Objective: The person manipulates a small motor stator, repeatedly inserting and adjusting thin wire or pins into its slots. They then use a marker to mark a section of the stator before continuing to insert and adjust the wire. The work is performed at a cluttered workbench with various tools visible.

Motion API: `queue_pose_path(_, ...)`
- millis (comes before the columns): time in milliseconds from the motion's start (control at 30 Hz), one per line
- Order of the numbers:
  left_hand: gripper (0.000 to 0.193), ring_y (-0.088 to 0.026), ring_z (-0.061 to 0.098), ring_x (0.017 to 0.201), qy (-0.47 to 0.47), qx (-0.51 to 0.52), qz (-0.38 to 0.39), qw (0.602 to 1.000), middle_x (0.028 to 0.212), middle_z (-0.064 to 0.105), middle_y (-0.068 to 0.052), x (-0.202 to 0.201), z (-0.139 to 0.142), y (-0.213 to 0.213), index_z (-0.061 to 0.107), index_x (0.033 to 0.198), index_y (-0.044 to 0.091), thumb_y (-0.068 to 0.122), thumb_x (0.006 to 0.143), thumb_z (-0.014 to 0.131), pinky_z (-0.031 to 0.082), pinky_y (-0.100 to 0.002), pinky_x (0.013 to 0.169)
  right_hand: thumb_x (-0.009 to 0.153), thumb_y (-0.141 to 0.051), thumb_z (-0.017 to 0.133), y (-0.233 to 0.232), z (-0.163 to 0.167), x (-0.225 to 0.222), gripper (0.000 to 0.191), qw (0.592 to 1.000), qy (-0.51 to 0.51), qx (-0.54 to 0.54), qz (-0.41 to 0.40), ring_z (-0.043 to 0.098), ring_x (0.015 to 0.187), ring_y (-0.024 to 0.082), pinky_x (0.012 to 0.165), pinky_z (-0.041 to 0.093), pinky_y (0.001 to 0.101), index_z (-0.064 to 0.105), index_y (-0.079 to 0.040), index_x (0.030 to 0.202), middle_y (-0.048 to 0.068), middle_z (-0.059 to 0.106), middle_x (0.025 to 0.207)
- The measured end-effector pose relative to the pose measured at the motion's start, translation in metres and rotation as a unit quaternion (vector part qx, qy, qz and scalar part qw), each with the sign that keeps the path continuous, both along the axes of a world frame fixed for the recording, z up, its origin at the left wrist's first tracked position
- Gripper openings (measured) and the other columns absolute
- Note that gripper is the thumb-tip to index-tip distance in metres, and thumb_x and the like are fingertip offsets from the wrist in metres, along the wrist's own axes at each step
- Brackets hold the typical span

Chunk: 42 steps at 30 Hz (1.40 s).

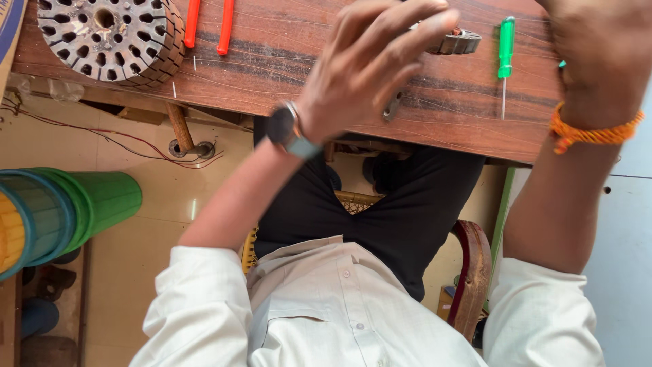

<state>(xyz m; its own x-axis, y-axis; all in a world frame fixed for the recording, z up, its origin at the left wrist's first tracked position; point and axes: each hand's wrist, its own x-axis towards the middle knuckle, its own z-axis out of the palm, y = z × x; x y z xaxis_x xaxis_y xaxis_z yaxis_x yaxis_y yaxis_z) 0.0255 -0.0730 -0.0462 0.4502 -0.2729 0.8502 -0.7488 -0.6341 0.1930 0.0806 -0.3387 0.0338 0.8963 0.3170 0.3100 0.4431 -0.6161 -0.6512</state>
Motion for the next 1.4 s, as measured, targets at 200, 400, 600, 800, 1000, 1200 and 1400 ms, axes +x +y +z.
queue_pose_path(200, 0.069, -0.021, 0.061, 0.123, 0.064, 0.116, -0.104, 0.986, 0.139, 0.059, 0.0, 0.017, 0.018, 0.025, 0.022, 0.165, 0.024, 0.006, 0.111, 0.06, 0.057, -0.033, 0.1, 0.108, -0.004, 0.074, 0.022, 0.049, -0.052, 0.008, 0.989, 0.133, 0.063, 0.0, 0.048, 0.06, 0.002, 0.054, 0.033, 0.0191, 0.071, 0.004, 0.106, 0.0, 0.061, 0.08)
queue_pose_path(400, 0.074, -0.027, 0.066, 0.107, 0.14, 0.13, -0.094, 0.977, 0.132, 0.062, -0.008, 0.015, 0.024, 0.028, 0.024, 0.162, 0.014, 0.0, 0.101, 0.065, 0.056, -0.04, 0.091, 0.094, 0.004, 0.074, 0.053, 0.047, -0.069, 0.006, 0.977, 0.18, 0.095, 0.059, 0.046, 0.062, -0.002, 0.053, 0.032, 0.0161, 0.07, 0.004, 0.099, -0.003, 0.061, 0.072)
queue_pose_path(600, 0.078, -0.027, 0.067, 0.103, 0.172, 0.136, -0.103, 0.97, 0.129, 0.063, -0.009, 0.014, 0.028, 0.032, 0.032, 0.161, 0.014, -0.003, 0.093, 0.067, 0.057, -0.04, 0.088, 0.098, 0.008, 0.075, 0.066, 0.004, -0.101, 0.01, 0.991, 0.126, 0.034, 0.011, 0.048, 0.064, 0.004, 0.056, 0.035, 0.0233, 0.076, 0.002, 0.105, 0.004, 0.061, 0.072)
queue_pose_path(800, 0.041, -0.022, 0.053, 0.131, -0.015, 0.19, -0.071, 0.979, 0.143, 0.057, 0.002, -0.002, 0.027, 0.039, 0.053, 0.129, 0.02, 0.017, 0.094, 0.075, 0.049, -0.038, 0.106, 0.094, 0.005, 0.075, 0.08, -0.055, -0.114, 0.007, 0.999, 0.016, 0.021, 0.018, 0.058, 0.063, 0.016, 0.06, 0.045, 0.0305, 0.07, 0.001, 0.096, 0.013, 0.065, 0.079)
queue_pose_path(1000, 0.044, -0.012, 0.048, 0.124, -0.027, 0.235, -0.052, 0.97, 0.133, 0.055, 0.014, -0.013, 0.008, 0.038, 0.068, 0.14, 0.018, 0.027, 0.097, 0.073, 0.037, -0.035, 0.112, 0.091, 0.001, 0.08, 0.068, -0.058, -0.128, 0.009, 0.999, 0.03, -0.029, 0.024, 0.057, 0.059, 0.024, 0.057, 0.045, 0.0337, 0.071, 0.001, 0.092, 0.013, 0.064, 0.075)
queue_pose_path(1200, 0.036, -0.011, 0.052, 0.106, -0.1, 0.238, -0.017, 0.966, 0.122, 0.064, 0.013, -0.011, 0.002, 0.036, 0.072, 0.13, 0.026, 0.03, 0.095, 0.075, 0.041, -0.029, 0.094, 0.088, 0.002, 0.08, 0.061, -0.038, -0.138, 0.011, 0.996, 0.014, -0.034, 0.082, 0.071, 0.075, 0.023, 0.066, 0.053, 0.0313, 0.074, -0.002, 0.096, 0.011, 0.072, 0.086)
queue_pose_path(1400, 0.015, -0.011, 0.068, 0.091, 0.138, -0.04, -0.066, 0.987, 0.11, 0.075, 0.003, -0.031, -0.018, 0.015, 0.075, 0.116, 0.015, 0.022, 0.103, 0.076, 0.055, -0.027, 0.077, 0.1, 0.004, 0.08, 0.051, -0.007, -0.121, 0.009, 0.999, -0.027, -0.025, -0.007, 0.064, 0.069, 0.014, 0.061, 0.045, 0.0266, 0.077, -0.003, 0.105, 0.008, 0.073, 0.09)
